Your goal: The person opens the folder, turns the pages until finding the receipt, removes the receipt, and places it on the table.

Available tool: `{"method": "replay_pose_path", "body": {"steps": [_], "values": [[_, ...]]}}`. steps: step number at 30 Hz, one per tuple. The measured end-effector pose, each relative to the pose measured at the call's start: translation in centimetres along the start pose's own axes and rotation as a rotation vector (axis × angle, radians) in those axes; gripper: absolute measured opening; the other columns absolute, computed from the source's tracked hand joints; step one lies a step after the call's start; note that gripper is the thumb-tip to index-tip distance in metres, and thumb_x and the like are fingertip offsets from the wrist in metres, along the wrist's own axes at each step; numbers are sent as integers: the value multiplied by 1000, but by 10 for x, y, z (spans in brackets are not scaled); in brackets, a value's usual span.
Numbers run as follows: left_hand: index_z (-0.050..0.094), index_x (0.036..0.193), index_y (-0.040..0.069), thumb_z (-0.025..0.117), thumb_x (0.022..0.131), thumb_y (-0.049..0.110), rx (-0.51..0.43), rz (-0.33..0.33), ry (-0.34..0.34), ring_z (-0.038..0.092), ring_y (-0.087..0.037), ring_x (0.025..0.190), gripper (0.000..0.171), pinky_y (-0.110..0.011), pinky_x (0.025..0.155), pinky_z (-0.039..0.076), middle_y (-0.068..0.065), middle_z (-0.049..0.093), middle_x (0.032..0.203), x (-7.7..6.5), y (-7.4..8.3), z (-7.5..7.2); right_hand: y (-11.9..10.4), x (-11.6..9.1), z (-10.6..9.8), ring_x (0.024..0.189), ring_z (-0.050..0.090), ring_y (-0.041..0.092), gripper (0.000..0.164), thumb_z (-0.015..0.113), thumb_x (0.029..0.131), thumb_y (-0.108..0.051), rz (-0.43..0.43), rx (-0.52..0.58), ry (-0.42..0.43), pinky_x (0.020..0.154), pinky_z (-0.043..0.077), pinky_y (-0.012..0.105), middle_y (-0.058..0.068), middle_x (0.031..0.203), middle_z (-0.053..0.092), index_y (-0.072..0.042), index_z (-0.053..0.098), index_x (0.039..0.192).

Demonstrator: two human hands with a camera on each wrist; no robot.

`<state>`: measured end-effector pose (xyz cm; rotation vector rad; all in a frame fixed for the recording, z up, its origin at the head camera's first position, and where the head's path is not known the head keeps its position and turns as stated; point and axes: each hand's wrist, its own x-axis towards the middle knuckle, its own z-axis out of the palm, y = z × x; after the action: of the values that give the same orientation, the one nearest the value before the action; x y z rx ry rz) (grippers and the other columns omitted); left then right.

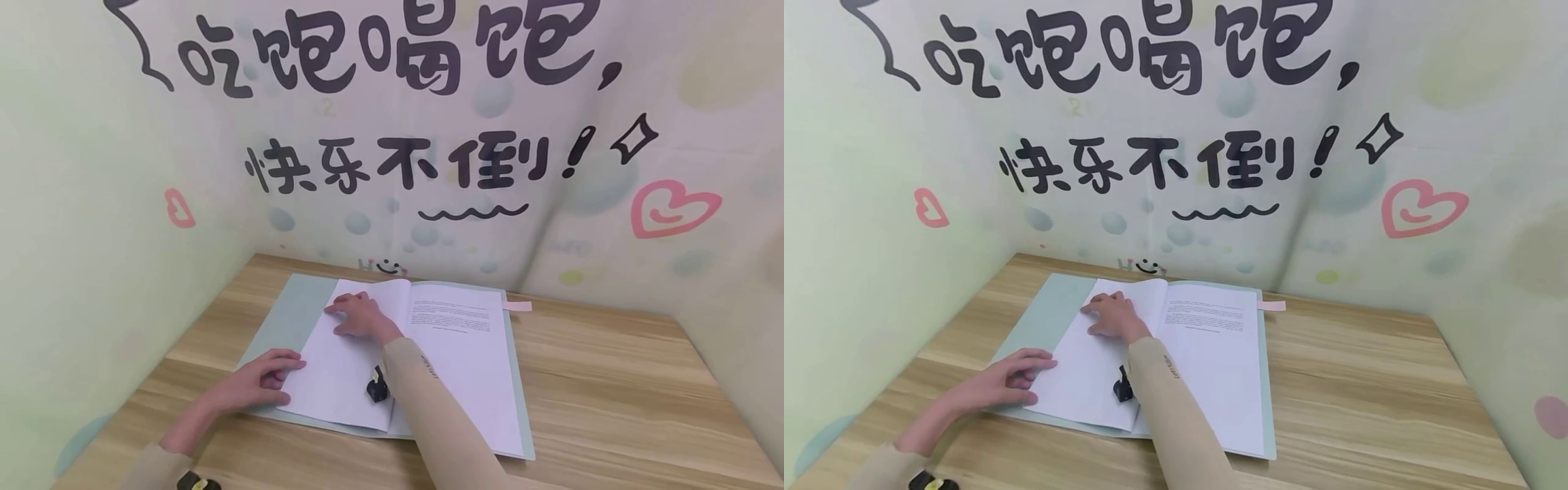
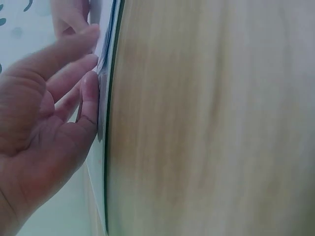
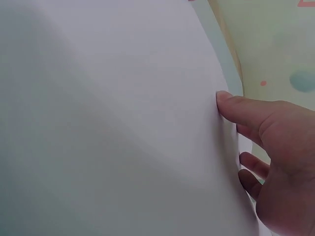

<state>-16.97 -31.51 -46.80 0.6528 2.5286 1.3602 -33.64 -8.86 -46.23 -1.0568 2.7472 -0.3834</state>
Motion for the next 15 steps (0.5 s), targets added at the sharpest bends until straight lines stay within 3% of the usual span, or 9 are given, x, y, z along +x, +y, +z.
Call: {"method": "replay_pose_path", "body": {"steps": [5,9,15], "values": [[57,132,-3,78,82,17,6,-21,9,46,-3,98,58,-15,85,49,-24,44,140,2,-2,2,0,-2,-3,135,44,29,46,68,92,-32,5,6,-1,112,37,46,-3,149,51,-31,59,137],[57,132,-3,78,81,16,3,-21,11,46,-4,99,58,-14,85,49,-24,44,139,2,-3,3,4,-5,-9,136,47,23,43,68,93,-26,-9,96,25,116,36,38,-1,143,57,-23,61,136],[57,132,-3,79,80,16,20,-18,22,47,-4,97,60,-15,84,50,-24,46,138,1,0,3,11,-14,-33,136,48,20,38,64,96,-19,-37,158,82,119,33,33,0,139,60,-17,61,134]]}}
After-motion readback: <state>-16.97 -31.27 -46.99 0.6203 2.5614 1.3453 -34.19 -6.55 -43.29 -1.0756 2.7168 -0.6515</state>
